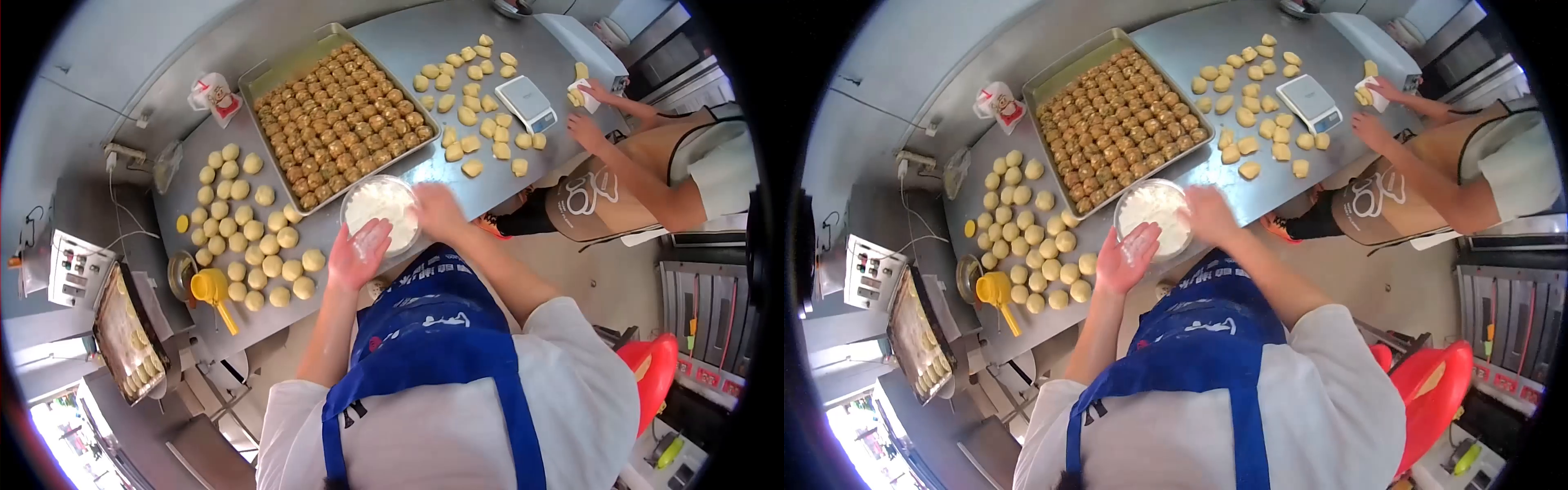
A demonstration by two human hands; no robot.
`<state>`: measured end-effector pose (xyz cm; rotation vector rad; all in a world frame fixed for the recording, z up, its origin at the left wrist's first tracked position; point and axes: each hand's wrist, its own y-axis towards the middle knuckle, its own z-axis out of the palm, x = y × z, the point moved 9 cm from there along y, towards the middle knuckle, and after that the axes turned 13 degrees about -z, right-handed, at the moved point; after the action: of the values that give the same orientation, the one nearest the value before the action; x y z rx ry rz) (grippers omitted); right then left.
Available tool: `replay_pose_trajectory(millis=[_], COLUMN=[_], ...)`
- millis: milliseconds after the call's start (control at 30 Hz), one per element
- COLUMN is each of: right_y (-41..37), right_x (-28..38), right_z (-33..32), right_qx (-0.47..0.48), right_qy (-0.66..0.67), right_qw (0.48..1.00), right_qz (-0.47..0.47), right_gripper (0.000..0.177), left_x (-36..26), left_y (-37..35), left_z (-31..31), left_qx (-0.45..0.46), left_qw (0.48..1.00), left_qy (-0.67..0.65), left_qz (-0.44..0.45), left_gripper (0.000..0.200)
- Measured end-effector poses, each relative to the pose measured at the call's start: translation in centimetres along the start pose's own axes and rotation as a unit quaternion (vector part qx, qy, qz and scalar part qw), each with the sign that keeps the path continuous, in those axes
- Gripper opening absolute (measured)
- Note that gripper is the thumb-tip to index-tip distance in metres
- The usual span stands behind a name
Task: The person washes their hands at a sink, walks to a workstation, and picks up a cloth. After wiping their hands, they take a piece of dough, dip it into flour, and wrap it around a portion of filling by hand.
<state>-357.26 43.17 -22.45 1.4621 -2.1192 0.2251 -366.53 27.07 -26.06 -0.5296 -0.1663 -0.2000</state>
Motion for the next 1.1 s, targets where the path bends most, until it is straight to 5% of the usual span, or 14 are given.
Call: replay_pose_trajectory(millis=[33, 133, 267, 433, 567, 733, 933, 1000, 1067, 1100], right_y=[-1.7, -4.5, -3.4, -2.8, -2.4, 4.7, 5.9, 5.7, 5.6, 4.8], right_x=[-3.9, -14.7, -15.9, -12.9, -17.1, -0.9, 3.6, 6.8, 11.4, 12.6], right_z=[-3.5, -7.1, -4.6, -5.1, -4.6, -3.2, 7.7, 4.8, 0.9, 2.3], right_qx=[-0.179, -0.235, -0.15, -0.079, -0.03, 0.016, 0.152, 0.154, 0.108, 0.169], right_qy=[-0.025, -0.175, -0.144, -0.05, -0.018, 0.211, 0.081, 0.067, 0.234, 0.225], right_qw=[0.983, 0.939, 0.975, 0.984, 0.999, 0.954, 0.896, 0.902, 0.908, 0.888], right_qz=[0.036, 0.182, 0.084, -0.155, -0.036, -0.212, -0.409, -0.397, -0.329, -0.364], right_gripper=[0.041, 0.043, 0.038, 0.034, 0.033, 0.027, 0.02, 0.02, 0.023, 0.031], left_x=[-0.9, -3.8, -5.7, -3.5, -0.5, 2.5, 3.4, 2.8, 2.5, 1.9], left_y=[-0.4, -1.3, -3.2, -4.8, -5.3, -6.2, -6.8, -6.0, -2.2, -1.5], left_z=[0.2, -0.9, -2.7, -5.1, -5.2, -6.9, -6.7, -6.6, -4.0, -2.3], left_qx=[0.008, -0.013, -0.025, -0.056, -0.117, -0.097, -0.03, -0.038, 0.099, 0.099], left_qw=[1.0, 0.999, 0.991, 0.959, 0.935, 0.907, 0.923, 0.925, 0.964, 0.964], left_qy=[0.015, 0.012, -0.01, -0.105, -0.125, -0.156, -0.137, -0.134, -0.078, -0.076], left_qz=[0.004, 0.048, 0.134, 0.258, 0.309, 0.379, 0.358, 0.354, 0.234, 0.235], left_gripper=[0.066, 0.061, 0.057, 0.054, 0.05, 0.049, 0.048, 0.045, 0.042, 0.042])
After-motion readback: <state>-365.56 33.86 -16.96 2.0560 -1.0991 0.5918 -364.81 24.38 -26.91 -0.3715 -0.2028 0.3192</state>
